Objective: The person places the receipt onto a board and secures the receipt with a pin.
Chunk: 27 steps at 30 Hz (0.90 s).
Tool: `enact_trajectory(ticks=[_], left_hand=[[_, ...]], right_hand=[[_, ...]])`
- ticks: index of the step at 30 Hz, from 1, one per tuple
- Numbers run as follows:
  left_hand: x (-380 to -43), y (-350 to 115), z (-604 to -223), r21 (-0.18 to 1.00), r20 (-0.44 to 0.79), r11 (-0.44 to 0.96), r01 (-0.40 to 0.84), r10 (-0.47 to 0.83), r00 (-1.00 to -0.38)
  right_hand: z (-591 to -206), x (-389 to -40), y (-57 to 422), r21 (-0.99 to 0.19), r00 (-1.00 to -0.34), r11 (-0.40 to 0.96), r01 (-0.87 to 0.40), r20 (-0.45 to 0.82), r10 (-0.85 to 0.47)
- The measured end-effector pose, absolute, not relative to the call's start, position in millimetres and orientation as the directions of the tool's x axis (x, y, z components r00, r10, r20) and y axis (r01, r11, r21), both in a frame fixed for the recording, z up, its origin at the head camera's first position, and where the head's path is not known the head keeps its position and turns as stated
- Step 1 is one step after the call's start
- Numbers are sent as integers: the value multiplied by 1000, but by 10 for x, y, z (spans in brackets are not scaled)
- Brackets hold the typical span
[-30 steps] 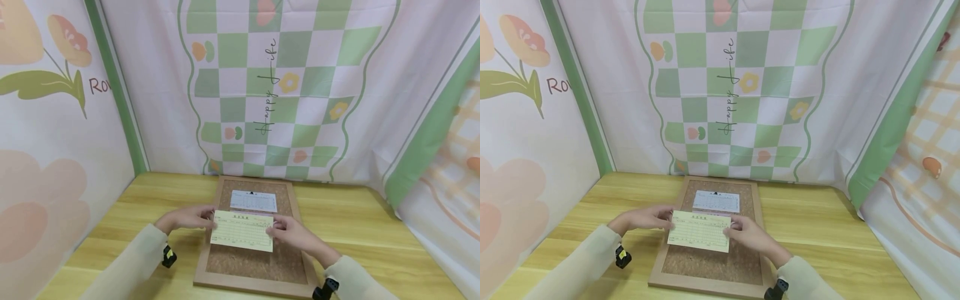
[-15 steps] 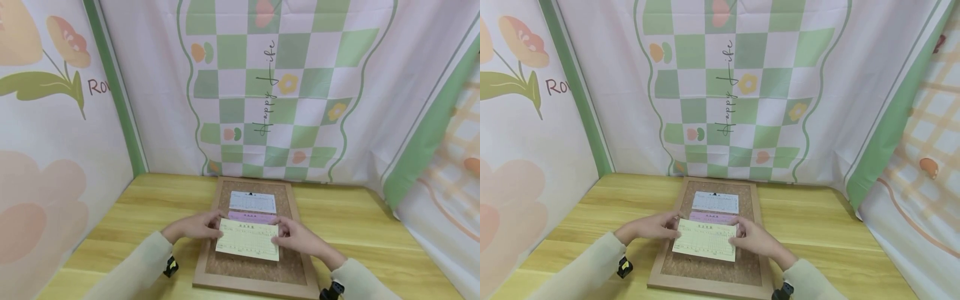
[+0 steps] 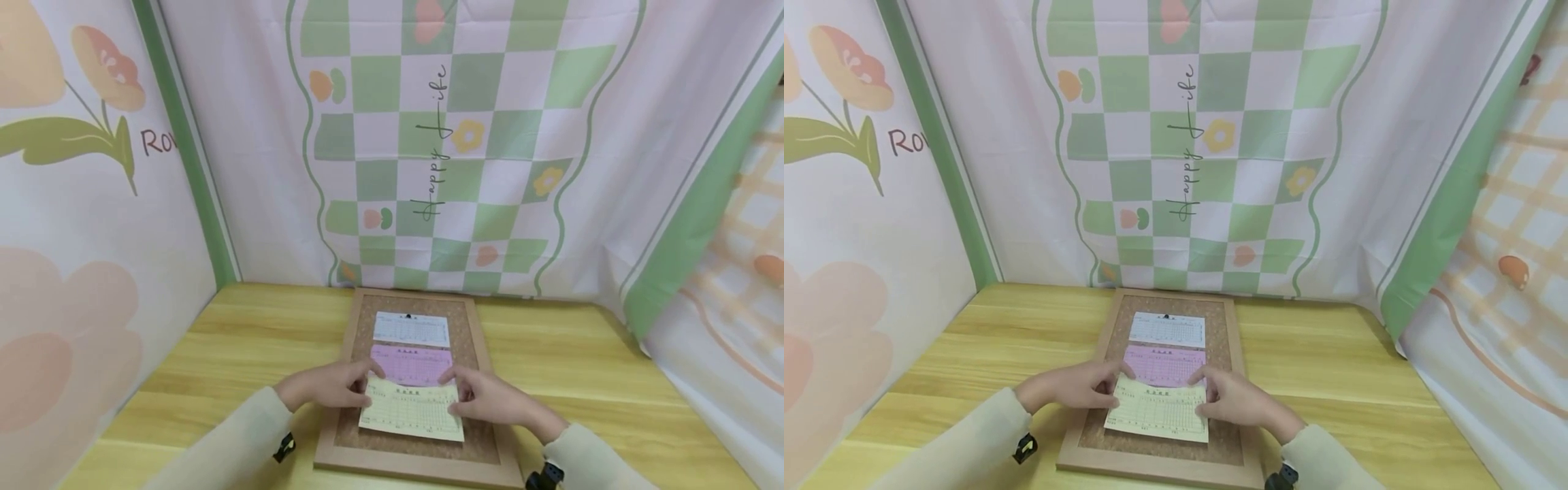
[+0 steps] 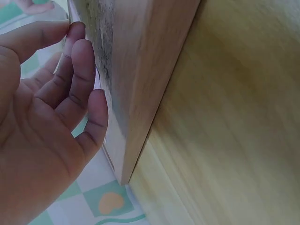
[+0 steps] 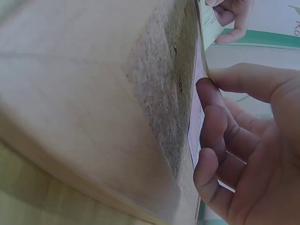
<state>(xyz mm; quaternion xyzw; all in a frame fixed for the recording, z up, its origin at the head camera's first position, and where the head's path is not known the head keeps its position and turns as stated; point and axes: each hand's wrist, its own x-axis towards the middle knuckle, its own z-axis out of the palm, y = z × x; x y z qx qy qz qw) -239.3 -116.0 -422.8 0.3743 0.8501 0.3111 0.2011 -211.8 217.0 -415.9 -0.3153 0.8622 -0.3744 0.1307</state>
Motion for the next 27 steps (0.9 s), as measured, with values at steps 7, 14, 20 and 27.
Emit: enact_trajectory(ticks=[7, 14, 20, 27], left_hand=[[-2360, -1151, -4226, 664, -122, 546, 512, 754, -646], [-2342, -1137, -4257, 653, -123, 561, 509, 742, -659], [-2343, -1127, -4285, 650, -119, 566, 507, 734, -668], [-2333, -1133, -4312, 629, -114, 580, 518, 728, -677]], right_hand=[[-4157, -2120, 2163, -722, -765, 542, -430, -27, -643], [-4169, -2108, 2157, -722, -769, 567, -396, -77, -635], [-4172, -2093, 2141, -721, -761, 569, -395, -90, -642], [-4197, -2117, 2137, -697, -768, 598, -395, -106, -632]])
